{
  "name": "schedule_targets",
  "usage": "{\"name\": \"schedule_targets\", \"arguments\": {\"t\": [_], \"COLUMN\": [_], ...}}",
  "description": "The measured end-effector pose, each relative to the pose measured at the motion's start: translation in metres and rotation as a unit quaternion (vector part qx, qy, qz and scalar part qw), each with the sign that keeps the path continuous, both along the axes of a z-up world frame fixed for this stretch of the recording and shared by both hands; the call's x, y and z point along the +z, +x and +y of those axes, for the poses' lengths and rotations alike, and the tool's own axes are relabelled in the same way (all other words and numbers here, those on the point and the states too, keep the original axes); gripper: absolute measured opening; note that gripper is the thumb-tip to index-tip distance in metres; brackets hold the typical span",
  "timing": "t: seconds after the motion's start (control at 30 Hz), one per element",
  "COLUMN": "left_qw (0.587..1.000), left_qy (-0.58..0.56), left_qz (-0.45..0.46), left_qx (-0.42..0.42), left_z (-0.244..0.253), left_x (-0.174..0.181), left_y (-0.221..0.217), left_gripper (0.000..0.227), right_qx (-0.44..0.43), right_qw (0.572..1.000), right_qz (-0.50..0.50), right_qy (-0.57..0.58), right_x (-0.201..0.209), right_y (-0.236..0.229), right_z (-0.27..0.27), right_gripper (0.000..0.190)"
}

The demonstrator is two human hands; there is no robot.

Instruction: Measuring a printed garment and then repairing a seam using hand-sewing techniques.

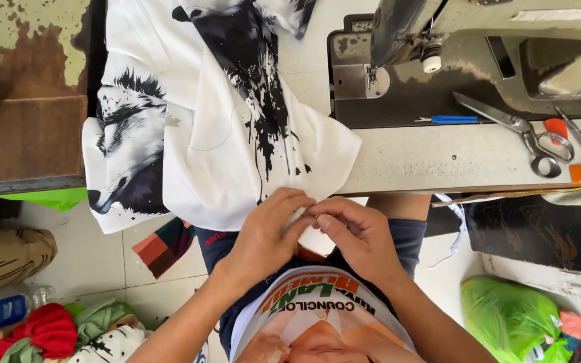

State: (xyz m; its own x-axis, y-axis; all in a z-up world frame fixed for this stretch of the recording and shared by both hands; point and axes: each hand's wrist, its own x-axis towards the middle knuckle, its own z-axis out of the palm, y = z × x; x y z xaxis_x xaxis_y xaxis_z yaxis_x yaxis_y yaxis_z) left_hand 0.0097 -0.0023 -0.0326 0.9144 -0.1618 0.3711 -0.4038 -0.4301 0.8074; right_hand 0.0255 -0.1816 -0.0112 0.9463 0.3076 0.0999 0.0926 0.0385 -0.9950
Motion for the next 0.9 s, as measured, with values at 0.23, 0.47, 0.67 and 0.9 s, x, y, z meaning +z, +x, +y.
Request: {"name": "schedule_targets", "arguments": {"t": [0.23, 0.47, 0.67, 0.9], "left_qw": [0.949, 0.936, 0.951, 0.949], "left_qy": [-0.223, -0.271, -0.221, -0.227], "left_qz": [0.202, 0.202, 0.181, 0.179], "left_qx": [0.099, 0.097, 0.116, 0.127], "left_z": [0.000, 0.007, 0.003, 0.004], "left_x": [0.031, 0.019, 0.026, 0.020], "left_y": [-0.001, 0.000, -0.005, 0.000], "left_gripper": [0.027, 0.034, 0.037, 0.042], "right_qx": [0.025, 0.049, 0.030, -0.037], "right_qw": [0.991, 0.996, 0.996, 0.975], "right_qz": [-0.100, -0.034, -0.017, -0.180], "right_qy": [-0.090, -0.068, -0.077, -0.129], "right_x": [-0.005, -0.001, -0.004, 0.017], "right_y": [0.033, 0.041, 0.041, 0.036], "right_z": [0.004, 0.010, 0.015, 0.013], "right_gripper": [0.042, 0.017, 0.011, 0.031]}}
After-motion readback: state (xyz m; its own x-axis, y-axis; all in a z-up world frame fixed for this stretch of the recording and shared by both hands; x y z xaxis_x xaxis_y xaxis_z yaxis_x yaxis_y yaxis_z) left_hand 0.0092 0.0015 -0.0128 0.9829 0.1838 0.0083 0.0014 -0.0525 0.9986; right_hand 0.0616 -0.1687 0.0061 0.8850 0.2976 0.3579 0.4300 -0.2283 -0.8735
